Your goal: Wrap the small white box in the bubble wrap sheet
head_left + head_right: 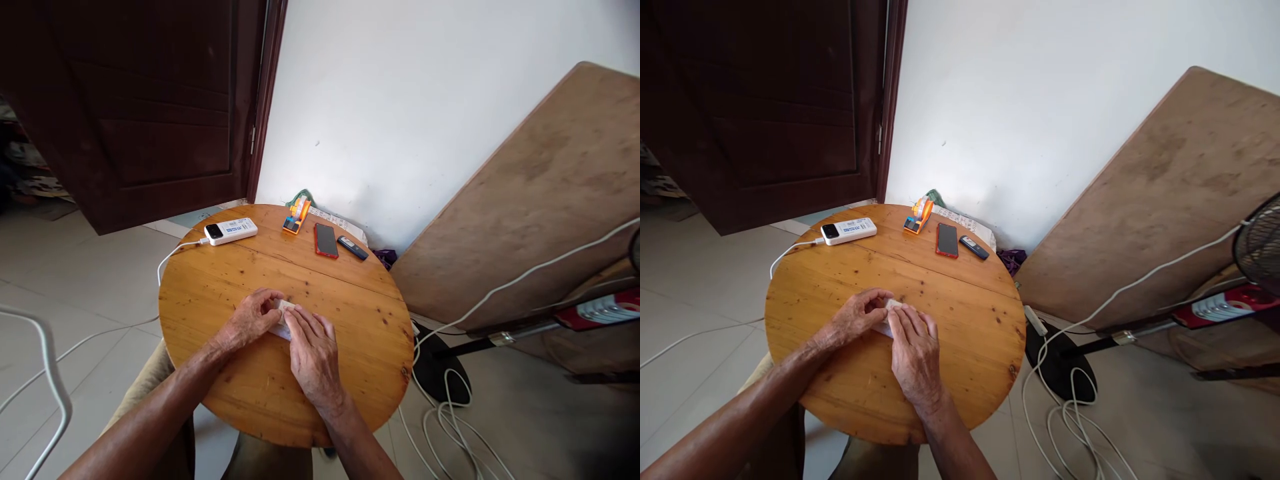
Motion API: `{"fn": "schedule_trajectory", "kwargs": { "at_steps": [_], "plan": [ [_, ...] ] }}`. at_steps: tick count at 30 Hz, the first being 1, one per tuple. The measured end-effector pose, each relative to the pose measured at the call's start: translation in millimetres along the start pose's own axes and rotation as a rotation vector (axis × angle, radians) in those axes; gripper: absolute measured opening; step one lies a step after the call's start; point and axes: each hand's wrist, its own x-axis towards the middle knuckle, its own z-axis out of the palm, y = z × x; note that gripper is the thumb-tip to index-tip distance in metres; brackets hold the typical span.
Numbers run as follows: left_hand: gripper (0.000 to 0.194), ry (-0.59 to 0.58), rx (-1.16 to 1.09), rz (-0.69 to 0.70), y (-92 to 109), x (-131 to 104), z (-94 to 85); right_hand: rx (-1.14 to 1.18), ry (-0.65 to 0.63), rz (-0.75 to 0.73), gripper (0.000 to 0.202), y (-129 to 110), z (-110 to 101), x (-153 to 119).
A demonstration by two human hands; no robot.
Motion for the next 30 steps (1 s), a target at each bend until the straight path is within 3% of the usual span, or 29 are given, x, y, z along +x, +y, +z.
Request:
{"fn": "schedule_trajectory", "kwargs": {
  "at_steps": [8,18,24,27,30],
  "plan": [
    [0.039,0.051,0.147,0.23,-1,-4,2.3,0.013,0.025,-0.007,0.049,-2,-2,2],
    [0.032,-0.089,0.136,0.223,5,-1,-2.3,0.093,0.002,0.018,0.041,-4,-1,3],
    [0.039,-0.002,-0.03,0.055,7,-3,-2.6,0.126,0.099,0.055,0.044,2,-3,-2],
    [0.039,0.045,-0.181,-0.066,11,-2,-6.8,0.124,0.171,0.151,0.041,10,-3,-5],
    [0.038,0.172,-0.35,-0.209,11,2,-11.1,0.116,0.184,0.282,0.037,19,-1,-7]
  ]
}}
